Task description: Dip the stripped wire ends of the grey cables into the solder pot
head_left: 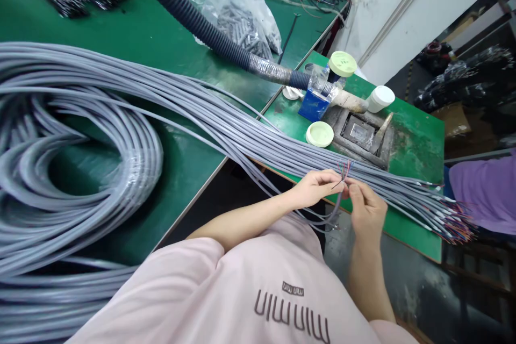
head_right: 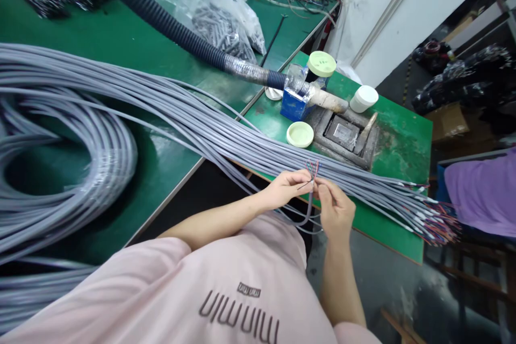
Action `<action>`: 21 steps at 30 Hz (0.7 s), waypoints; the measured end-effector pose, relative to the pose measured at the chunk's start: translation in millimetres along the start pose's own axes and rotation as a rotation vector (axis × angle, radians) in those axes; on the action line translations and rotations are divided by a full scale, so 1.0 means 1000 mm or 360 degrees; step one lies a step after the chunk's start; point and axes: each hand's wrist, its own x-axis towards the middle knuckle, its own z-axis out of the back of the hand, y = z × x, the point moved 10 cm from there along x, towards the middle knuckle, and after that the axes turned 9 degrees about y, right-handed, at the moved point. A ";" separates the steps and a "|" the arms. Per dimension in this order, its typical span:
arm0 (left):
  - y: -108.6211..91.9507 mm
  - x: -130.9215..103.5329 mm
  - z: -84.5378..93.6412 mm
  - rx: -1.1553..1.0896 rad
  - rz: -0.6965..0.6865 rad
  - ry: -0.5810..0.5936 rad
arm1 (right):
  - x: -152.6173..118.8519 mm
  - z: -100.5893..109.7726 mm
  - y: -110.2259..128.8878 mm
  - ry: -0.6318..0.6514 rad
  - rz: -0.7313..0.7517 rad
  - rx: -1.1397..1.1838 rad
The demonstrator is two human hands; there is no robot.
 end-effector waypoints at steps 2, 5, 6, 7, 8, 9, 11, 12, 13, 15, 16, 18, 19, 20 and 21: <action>0.000 0.000 -0.002 0.0066 -0.0032 0.0032 | 0.006 0.011 0.022 -0.0012 0.0209 -0.0279; 0.002 -0.001 -0.010 0.0144 -0.0050 0.0132 | 0.017 0.009 0.047 0.0141 0.0384 -0.0565; 0.002 -0.002 -0.012 0.0204 -0.0059 0.0160 | 0.020 0.006 0.053 0.0204 0.0400 -0.0637; 0.001 -0.003 -0.014 0.0272 -0.0064 0.0184 | 0.023 0.002 0.056 0.0277 0.0406 -0.0688; 0.000 -0.004 -0.016 0.0331 -0.0062 0.0205 | 0.025 -0.002 0.059 0.0355 0.0409 -0.0713; 0.000 -0.005 -0.017 0.0364 -0.0047 0.0222 | 0.026 -0.007 0.060 0.0430 0.0413 -0.0711; 0.003 -0.008 -0.018 0.0350 0.0020 0.0233 | 0.028 -0.013 0.057 0.0537 0.0386 -0.0617; 0.006 -0.009 -0.018 0.0313 0.0068 0.0237 | 0.030 -0.014 0.051 0.0560 0.0338 -0.0524; 0.008 -0.011 -0.019 0.0266 0.0114 0.0237 | 0.033 -0.015 0.044 0.0561 0.0276 -0.0404; 0.013 -0.015 -0.021 0.0206 0.0168 0.0224 | 0.040 -0.012 0.026 0.0498 0.0131 -0.0115; 0.014 -0.018 -0.023 0.0215 0.0181 0.0231 | 0.044 -0.007 0.018 0.0418 0.0070 0.0047; 0.020 -0.025 -0.030 0.0285 0.0216 0.0287 | 0.054 0.010 0.006 0.0160 0.0020 0.0362; 0.024 -0.027 -0.032 0.0303 0.0244 0.0308 | 0.057 0.021 0.002 0.0016 0.0031 0.0486; 0.028 -0.030 -0.033 0.0285 0.0278 0.0311 | 0.060 0.031 0.001 -0.0095 0.0056 0.0574; 0.032 -0.031 -0.031 0.0227 0.0315 0.0288 | 0.061 0.038 0.000 -0.0150 0.0083 0.0616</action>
